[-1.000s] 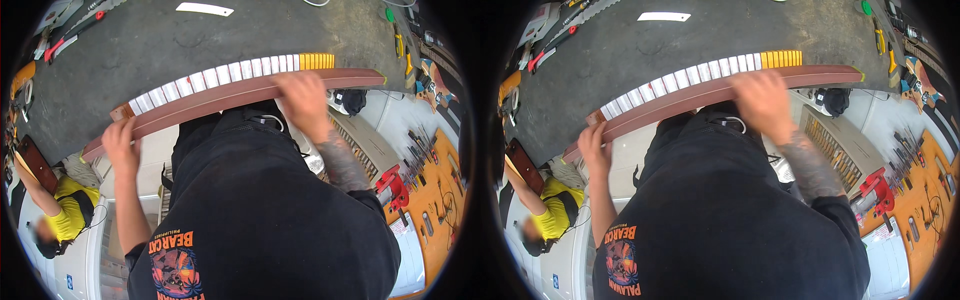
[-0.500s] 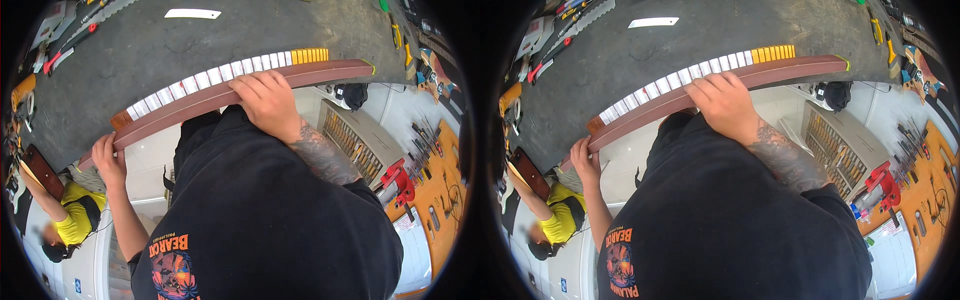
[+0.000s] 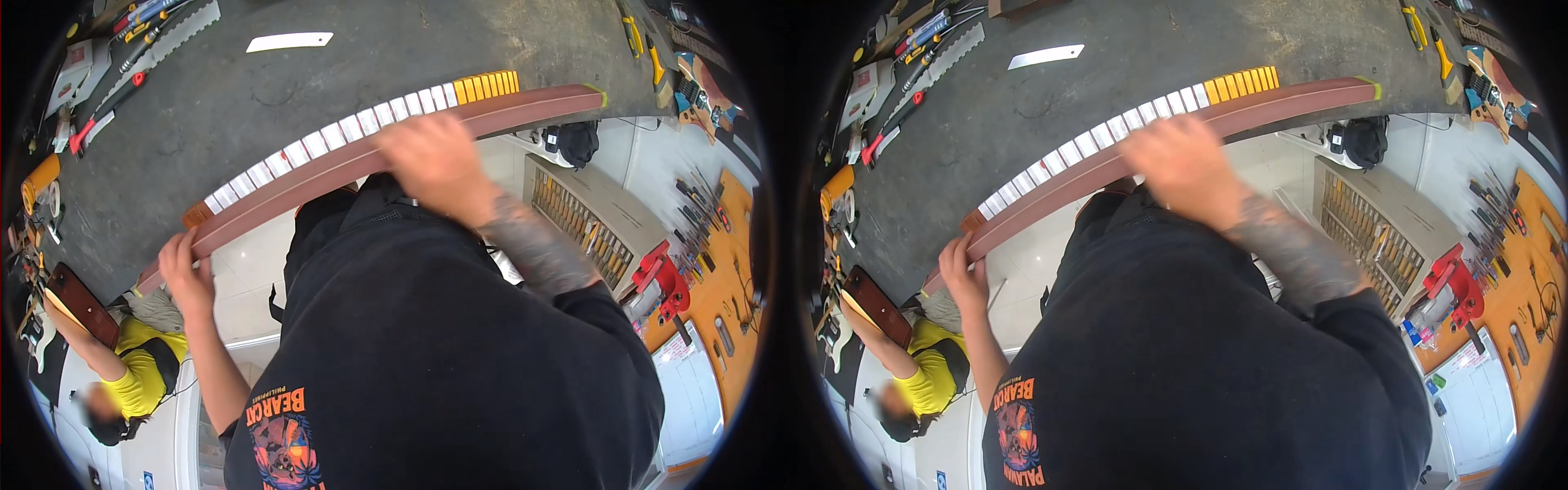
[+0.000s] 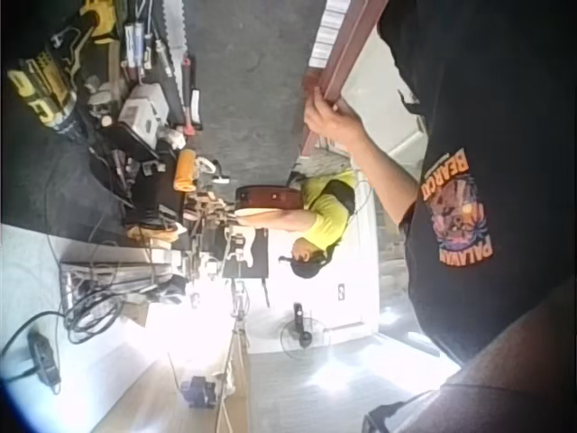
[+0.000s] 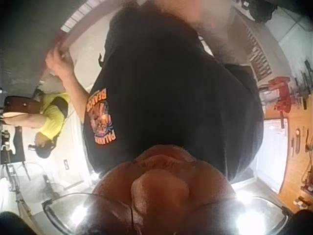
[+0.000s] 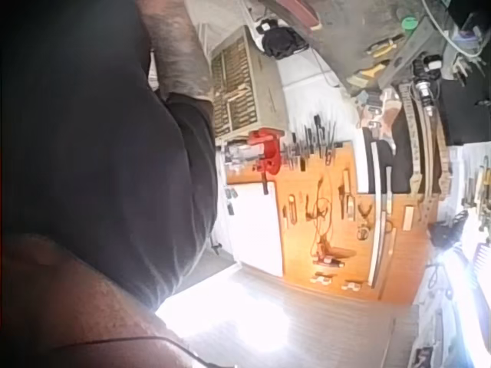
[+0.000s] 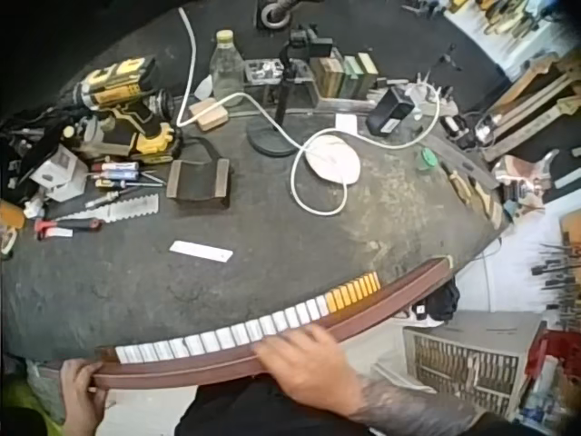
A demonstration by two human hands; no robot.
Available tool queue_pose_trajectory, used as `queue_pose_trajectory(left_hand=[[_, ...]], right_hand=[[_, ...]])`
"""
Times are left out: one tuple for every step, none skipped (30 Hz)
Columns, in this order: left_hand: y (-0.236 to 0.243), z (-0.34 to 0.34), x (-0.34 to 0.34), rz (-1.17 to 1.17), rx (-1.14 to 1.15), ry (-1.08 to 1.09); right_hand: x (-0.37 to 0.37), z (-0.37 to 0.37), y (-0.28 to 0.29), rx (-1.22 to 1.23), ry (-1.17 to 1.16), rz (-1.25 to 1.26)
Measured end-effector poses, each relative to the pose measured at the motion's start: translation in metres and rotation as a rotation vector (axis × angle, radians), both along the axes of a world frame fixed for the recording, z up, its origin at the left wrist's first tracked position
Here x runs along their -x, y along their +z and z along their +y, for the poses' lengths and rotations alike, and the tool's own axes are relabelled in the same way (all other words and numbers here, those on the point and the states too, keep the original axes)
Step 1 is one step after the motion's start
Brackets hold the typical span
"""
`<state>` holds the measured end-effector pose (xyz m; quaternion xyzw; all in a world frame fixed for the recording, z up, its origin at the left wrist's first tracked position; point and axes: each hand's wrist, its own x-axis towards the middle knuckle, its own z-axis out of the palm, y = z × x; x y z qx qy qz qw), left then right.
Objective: The person rubs a guitar neck with a polishing block.
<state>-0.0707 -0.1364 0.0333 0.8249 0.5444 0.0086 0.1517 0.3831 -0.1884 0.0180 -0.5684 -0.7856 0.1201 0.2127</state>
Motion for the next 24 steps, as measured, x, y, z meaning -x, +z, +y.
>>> queue_pose_trajectory(left_hand=[[0.006,-0.001,0.012,0.031,-0.013,0.039],[0.003,-0.002,0.018,0.032,-0.017,0.013],[0.005,0.002,0.003,0.031,0.014,-0.037],[0.002,0.004,-0.023,-0.017,0.006,-0.079],[-0.007,-0.002,-0.049,-0.036,-0.043,-0.103],[-0.007,-0.004,-0.087,-0.047,-0.075,-0.127],[-0.01,-0.006,-0.119,-0.056,-0.07,-0.178],[-0.006,-0.007,-0.15,-0.084,0.002,-0.168],[-0.002,-0.004,-0.17,-0.154,-0.013,-0.164],[-0.002,-0.005,-0.163,-0.141,-0.002,-0.143],[-0.003,-0.006,-0.152,-0.127,0.008,-0.12],[-0.006,-0.004,-0.126,-0.078,-0.015,-0.116],[-0.006,-0.002,-0.085,-0.031,-0.024,-0.111],[-0.004,0.0,-0.045,-0.021,-0.029,-0.075],[-0.002,0.004,-0.009,-0.01,-0.043,-0.042],[-0.001,0.009,0.021,0.027,-0.056,-0.022],[0.0,0.008,0.039,0.057,-0.061,0.003],[0.001,0.008,0.039,0.07,-0.072,-0.011],[0.002,0.008,0.026,0.041,-0.042,-0.019],[0.002,0.005,0.006,0.011,-0.013,-0.027],[0.001,0.002,-0.03,0.008,-0.023,-0.055],[-0.006,-0.002,-0.067,0.015,-0.068,-0.104],[-0.011,-0.004,-0.104,-0.04,-0.131,-0.147],[-0.004,-0.002,-0.142,-0.071,-0.12,-0.167]], right_hand=[[0.021,0.005,-0.003,-0.056,-0.003,0.065],[0.014,0.003,-0.002,-0.059,0.003,0.074],[-0.002,-0.002,-0.001,0.019,0.004,0.023],[-0.023,-0.005,0.001,0.09,0.007,-0.031],[-0.056,-0.007,0.001,0.026,0.003,-0.043],[-0.096,-0.011,0.004,0.1,0.012,-0.1],[-0.125,-0.011,0.014,0.117,0.003,-0.147],[-0.147,-0.013,0.018,0.119,-0.038,-0.184],[-0.155,-0.011,0.022,0.14,-0.068,-0.167],[-0.154,-0.009,0.021,0.149,-0.037,-0.172],[-0.15,-0.008,0.02,0.158,-0.004,-0.177],[-0.127,-0.007,0.014,0.121,-0.01,-0.145],[-0.088,-0.004,0.011,0.099,-0.014,-0.114],[-0.046,-0.001,0.01,0.093,-0.012,-0.118],[-0.008,0.004,0.01,0.079,-0.013,-0.119],[0.026,0.009,0.008,0.084,-0.019,-0.049],[0.045,0.012,0.007,0.099,-0.02,0.014],[0.043,0.011,0.01,0.105,-0.008,0.02],[0.028,0.013,0.012,0.126,0.012,-0.04],[0.008,0.014,0.013,0.146,0.032,-0.101],[-0.026,0.013,0.018,0.121,0.036,-0.13],[-0.064,0.005,0.014,0.158,-0.002,-0.168],[-0.102,0.005,0.022,0.162,0.013,-0.178],[-0.136,-0.001,0.022,0.19,-0.034,-0.197]])
